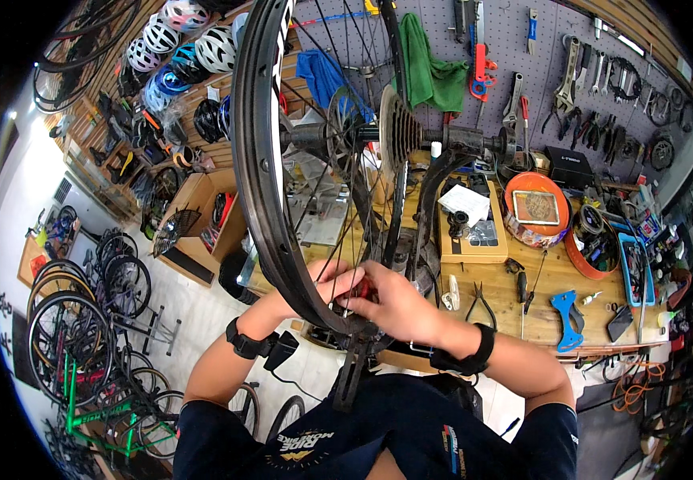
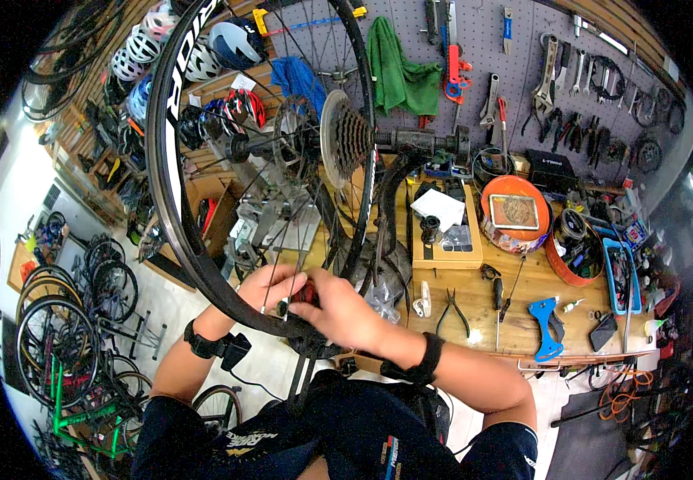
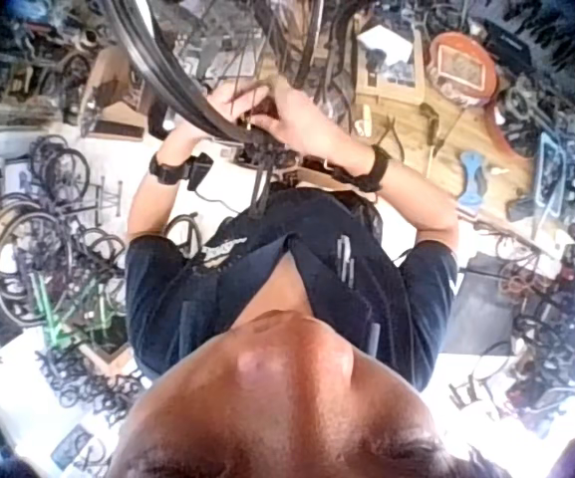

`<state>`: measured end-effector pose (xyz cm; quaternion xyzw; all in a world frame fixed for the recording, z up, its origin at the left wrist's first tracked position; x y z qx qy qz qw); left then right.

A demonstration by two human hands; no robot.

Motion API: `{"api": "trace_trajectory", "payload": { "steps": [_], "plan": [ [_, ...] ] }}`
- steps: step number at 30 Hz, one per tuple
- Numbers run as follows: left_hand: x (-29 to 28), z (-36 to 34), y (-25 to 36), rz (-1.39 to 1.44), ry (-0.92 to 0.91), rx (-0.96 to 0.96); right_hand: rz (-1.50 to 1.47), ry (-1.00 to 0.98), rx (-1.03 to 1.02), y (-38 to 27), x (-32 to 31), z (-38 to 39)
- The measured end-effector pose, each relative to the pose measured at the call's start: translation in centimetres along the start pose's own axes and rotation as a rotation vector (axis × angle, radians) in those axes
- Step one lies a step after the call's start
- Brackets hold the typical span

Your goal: The person handles a bicycle wheel, positions it on a stand, and uses a spoke wrench to adjust parts of the hub and spokes.

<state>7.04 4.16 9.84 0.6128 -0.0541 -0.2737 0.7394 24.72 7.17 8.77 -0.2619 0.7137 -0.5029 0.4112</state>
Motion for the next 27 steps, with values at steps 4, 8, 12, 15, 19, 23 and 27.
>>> {"api": "trace_trajectory", "payload": {
  "steps": [4,8,12,15,19,23,27],
  "plan": [
    [0.2,0.2,2.4,-0.229,-0.025,0.009,0.112,0.005,-0.028,-0.7,-0.6,0.2],
    [0.3,-0.3,2.7,-0.278,0.032,-0.08,-0.096,-0.224,-0.159,0.6,-2.7,0.1],
    [1.3,-0.5,1.1,-0.693,0.269,-0.005,0.031,-0.327,0.023,2.0,-6.5,0.3],
    [1.4,-0.3,1.2,-0.667,0.233,0.011,-0.061,-0.082,0.048,3.4,-8.0,0.1],
    [1.2,0.3,2.2,0.238,-0.195,0.111,-0.058,-0.026,0.091,5.3,-8.3,-0.8],
    [0.1,0.8,0.2,0.552,-0.339,0.312,-0.091,-0.062,0.121,5.6,-7.4,-1.3],
    [-0.2,0.8,-0.4,0.719,-0.437,0.246,-0.095,-0.096,0.12,5.8,-6.8,-1.8]
  ]
}}
Point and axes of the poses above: each hand's wrist, its own z-axis away from the middle knuckle, its own x-axis out of the palm, y = z × x, the point moved 2 cm from there along -z, towards the middle knuckle, and after that the axes turned 12 degrees about -y, right-handed, at the moved point
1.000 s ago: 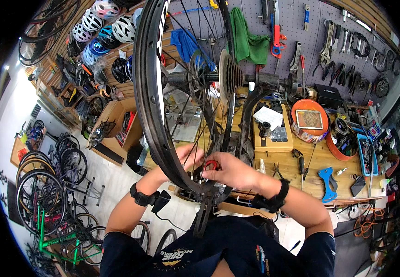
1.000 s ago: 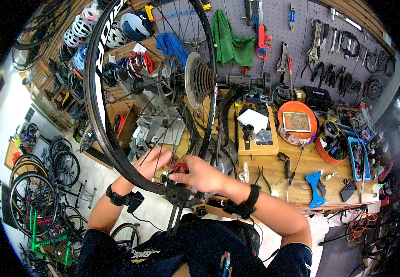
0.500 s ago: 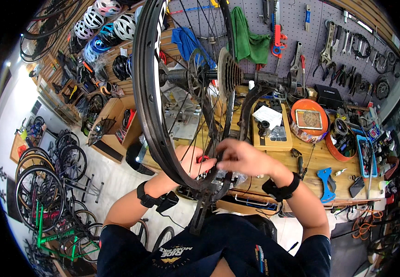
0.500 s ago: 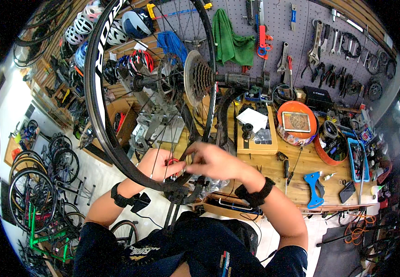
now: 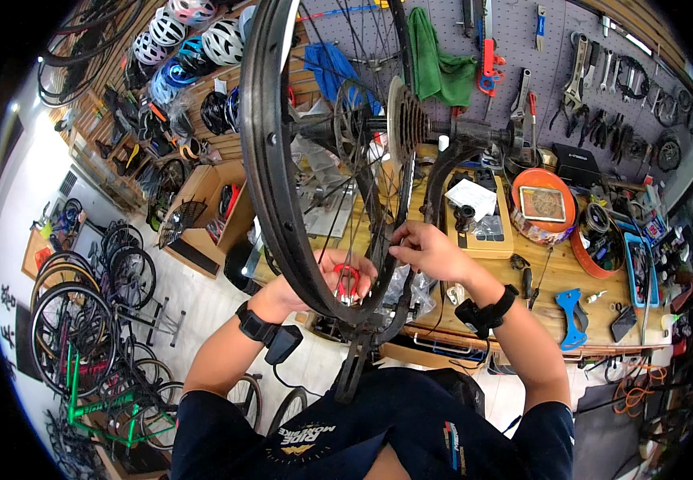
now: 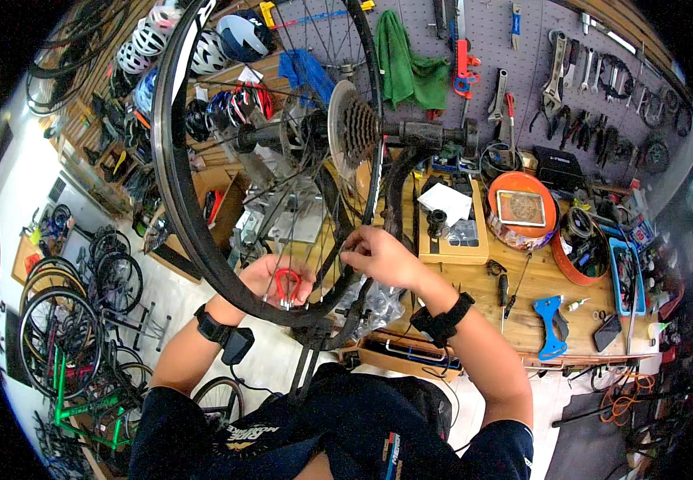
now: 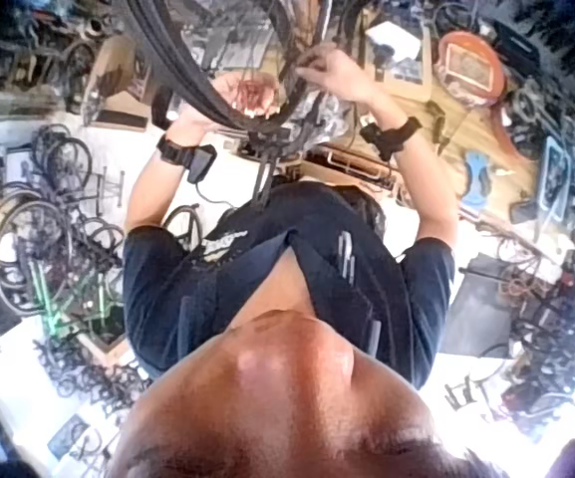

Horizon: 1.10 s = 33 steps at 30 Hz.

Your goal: The person handles a bicycle wheel, positions it on a stand, and uses a spoke wrench to adjust parts of the hub and spokes.

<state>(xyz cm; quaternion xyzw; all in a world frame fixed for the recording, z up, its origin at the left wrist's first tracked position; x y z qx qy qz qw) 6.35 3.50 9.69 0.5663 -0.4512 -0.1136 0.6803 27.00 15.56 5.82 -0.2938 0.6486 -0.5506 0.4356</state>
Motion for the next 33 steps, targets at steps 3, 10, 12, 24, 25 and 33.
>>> {"api": "trace_trajectory", "payload": {
  "steps": [3,10,12,24,25,33],
  "plan": [
    [1.4,-1.1,1.2,-0.028,-0.015,-0.009,-0.008,-0.011,-0.002,0.2,-0.3,-0.2],
    [1.1,-1.7,0.9,-0.168,0.05,-0.025,0.004,0.032,-0.022,0.4,-0.2,-0.4],
    [1.6,-2.2,1.3,-0.45,0.285,-0.153,0.055,0.079,-0.012,0.2,-0.3,-0.3],
    [-2.4,-0.7,0.0,-0.668,0.283,-0.167,0.156,0.04,0.035,-2.6,4.4,1.0],
    [-2.7,-0.7,1.0,-0.706,0.314,-0.172,0.105,0.045,0.052,-2.4,4.0,0.9],
    [-0.8,-1.0,1.5,-0.641,0.524,-0.036,-0.272,0.143,-0.168,-3.0,1.6,1.7]
  ]
}}
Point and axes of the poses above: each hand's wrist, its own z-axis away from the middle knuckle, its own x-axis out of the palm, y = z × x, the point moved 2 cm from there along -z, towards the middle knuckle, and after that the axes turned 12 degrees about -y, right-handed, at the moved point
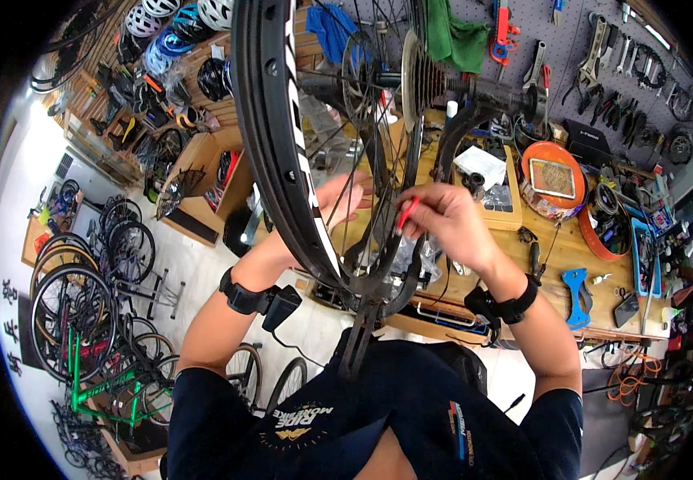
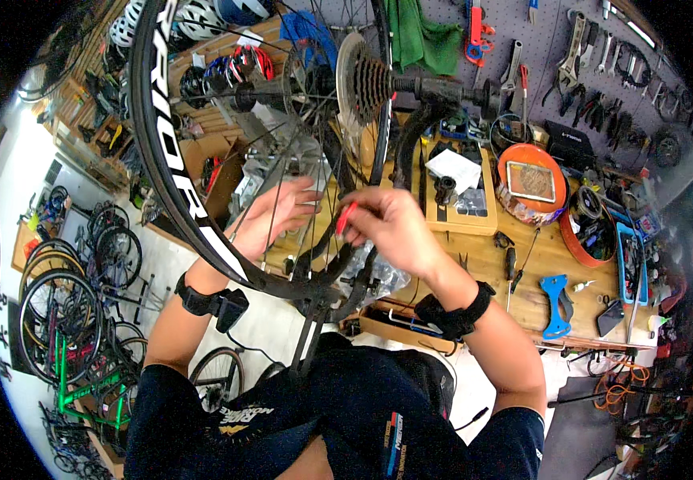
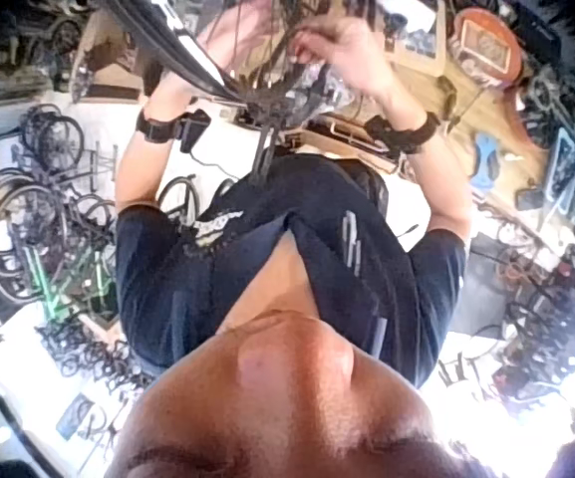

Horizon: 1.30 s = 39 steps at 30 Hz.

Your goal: The person handles a bicycle wheel, positions it on a stand, and uses a spoke wrench to adjust parts of the hub and spokes.

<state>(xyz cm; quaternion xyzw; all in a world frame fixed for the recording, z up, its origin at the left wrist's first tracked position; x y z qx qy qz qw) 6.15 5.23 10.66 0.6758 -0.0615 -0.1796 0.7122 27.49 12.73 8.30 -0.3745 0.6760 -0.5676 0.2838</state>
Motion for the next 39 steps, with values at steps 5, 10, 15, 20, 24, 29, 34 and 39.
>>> {"api": "trace_trajectory", "payload": {
  "steps": [5,10,15,20,24,29,34,39],
  "plan": [
    [0.9,-0.8,-0.3,0.069,-0.035,-0.018,-0.083,-0.026,0.199,1.6,4.0,1.3],
    [1.4,-0.7,0.3,0.086,0.004,-0.011,-0.161,-0.029,0.22,2.4,4.0,1.0],
    [1.3,-1.1,-0.3,-0.02,-0.022,0.106,-0.204,-0.08,0.235,2.2,4.0,0.1],
    [1.4,-1.3,-0.7,-0.059,-0.027,0.155,-0.153,-0.244,0.247,2.1,4.2,-0.1],
    [1.2,-0.9,-0.3,-0.031,-0.037,0.116,-0.105,-0.417,0.249,0.6,4.0,-0.4],
    [0.9,-0.7,-0.5,-0.023,-0.01,0.093,-0.064,-0.356,0.26,0.1,4.7,-0.4],
    [-0.1,0.1,-1.3,-0.089,-0.047,-0.083,-0.322,-0.381,0.169,0.6,4.4,-0.2],
    [1.0,0.3,-0.3,-0.309,-0.163,-0.164,0.011,-0.27,0.183,-1.5,4.3,0.6]
  ]
}}
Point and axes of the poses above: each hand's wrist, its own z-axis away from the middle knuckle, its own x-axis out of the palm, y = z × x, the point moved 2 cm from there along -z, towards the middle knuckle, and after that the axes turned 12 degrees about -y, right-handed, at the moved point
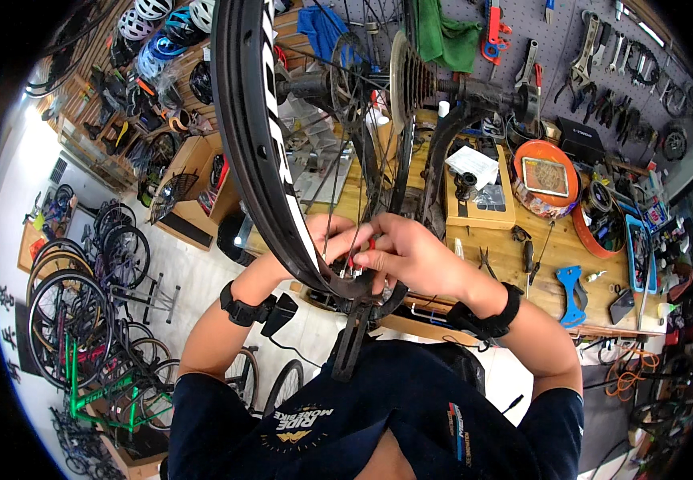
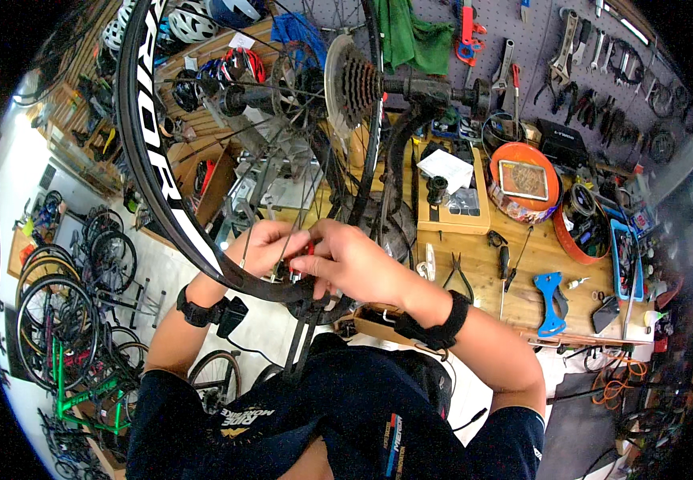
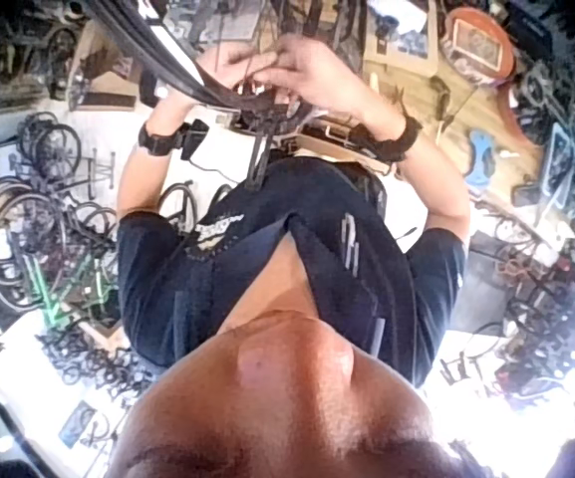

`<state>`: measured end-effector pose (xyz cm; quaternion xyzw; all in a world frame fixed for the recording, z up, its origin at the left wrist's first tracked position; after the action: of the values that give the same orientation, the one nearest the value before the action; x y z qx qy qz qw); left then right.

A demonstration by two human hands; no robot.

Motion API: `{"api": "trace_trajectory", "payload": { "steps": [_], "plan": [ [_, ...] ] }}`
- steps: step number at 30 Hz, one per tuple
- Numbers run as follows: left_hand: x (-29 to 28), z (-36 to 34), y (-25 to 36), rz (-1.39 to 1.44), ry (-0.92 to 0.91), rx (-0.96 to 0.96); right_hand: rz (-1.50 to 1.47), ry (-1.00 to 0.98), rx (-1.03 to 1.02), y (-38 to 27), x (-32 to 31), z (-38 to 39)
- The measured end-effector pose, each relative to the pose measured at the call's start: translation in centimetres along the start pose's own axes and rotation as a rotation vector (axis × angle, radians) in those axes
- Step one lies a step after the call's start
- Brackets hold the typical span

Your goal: The person handles a bicycle wheel, positions it on a stand, and uses a spoke wrench to adjust parts of the hub and spokes.

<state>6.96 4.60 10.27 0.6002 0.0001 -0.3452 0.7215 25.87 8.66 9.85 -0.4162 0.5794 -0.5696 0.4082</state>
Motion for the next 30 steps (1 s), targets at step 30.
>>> {"api": "trace_trajectory", "payload": {
  "steps": [30],
  "plan": [
    [1.8,-0.5,-3.0,0.73,-0.256,0.358,0.196,0.35,0.03,2.5,-4.1,-1.6]
  ]
}}
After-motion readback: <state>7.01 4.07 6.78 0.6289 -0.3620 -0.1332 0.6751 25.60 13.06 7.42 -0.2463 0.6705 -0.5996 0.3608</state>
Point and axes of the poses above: each hand's wrist, its own z-axis away from the middle knuckle, its own x-axis out of the palm, y = z × x, the point moved 2 cm from there along -z, towards the middle knuckle, and after that the axes turned 12 degrees about -y, right-handed, at the moved point
